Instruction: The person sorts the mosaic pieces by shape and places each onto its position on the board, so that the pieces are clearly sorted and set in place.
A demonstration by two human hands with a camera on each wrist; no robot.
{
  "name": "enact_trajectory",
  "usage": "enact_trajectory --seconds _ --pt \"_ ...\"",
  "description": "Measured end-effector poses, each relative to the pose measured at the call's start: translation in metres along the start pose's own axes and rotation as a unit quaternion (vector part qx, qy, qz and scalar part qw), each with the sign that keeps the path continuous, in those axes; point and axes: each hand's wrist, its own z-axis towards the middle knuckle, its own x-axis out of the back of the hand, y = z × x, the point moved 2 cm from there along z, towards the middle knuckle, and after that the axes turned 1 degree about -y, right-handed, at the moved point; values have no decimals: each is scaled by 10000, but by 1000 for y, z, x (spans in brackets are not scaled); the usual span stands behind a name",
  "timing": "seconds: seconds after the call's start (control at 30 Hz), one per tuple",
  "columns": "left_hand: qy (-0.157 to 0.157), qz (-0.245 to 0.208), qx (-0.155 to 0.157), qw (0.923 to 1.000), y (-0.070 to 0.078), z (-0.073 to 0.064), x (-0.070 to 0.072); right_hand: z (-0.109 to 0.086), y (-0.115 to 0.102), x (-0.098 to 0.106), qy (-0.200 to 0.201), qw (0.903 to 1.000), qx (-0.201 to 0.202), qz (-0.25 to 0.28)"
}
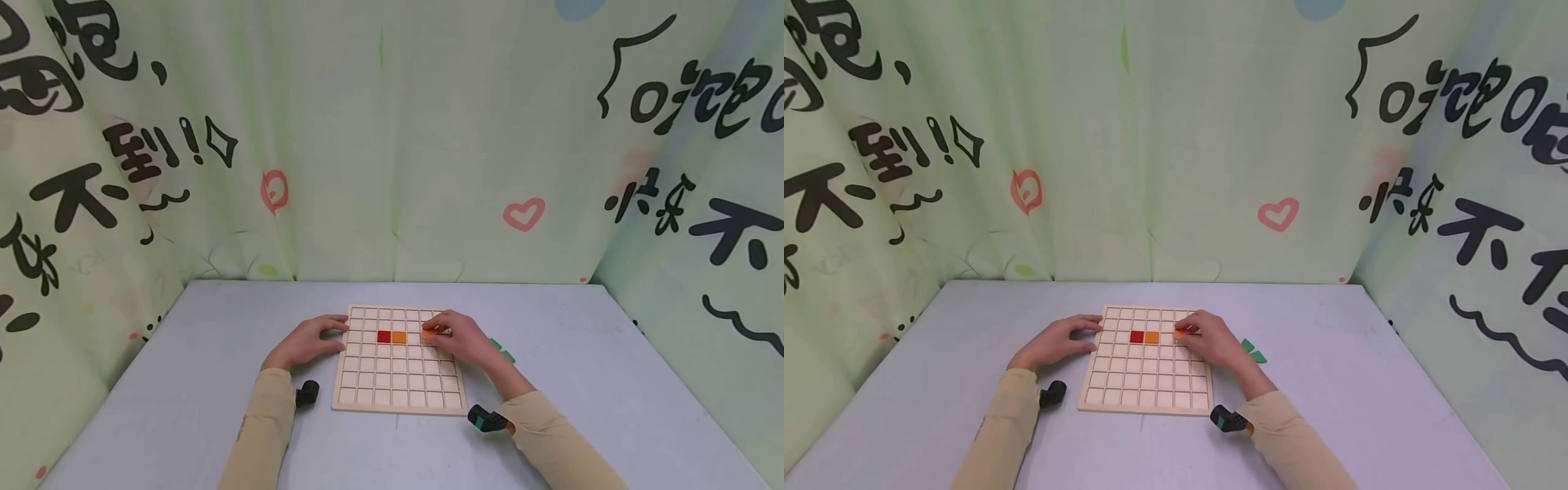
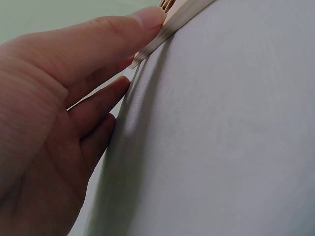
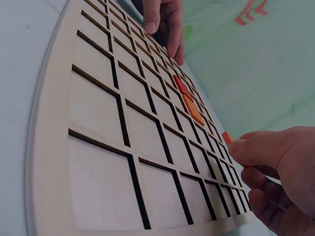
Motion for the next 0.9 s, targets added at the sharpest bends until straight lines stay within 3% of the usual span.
enact_trajectory --seconds 0.57,0.9 --pt "-23 -26 13 10000 2 -1 0 9 -11 -15 -99 9992 357 -181" --pt "-30 -7 23 10000 3 -1 0 11 -12 -19 -123 9994 259 -217"
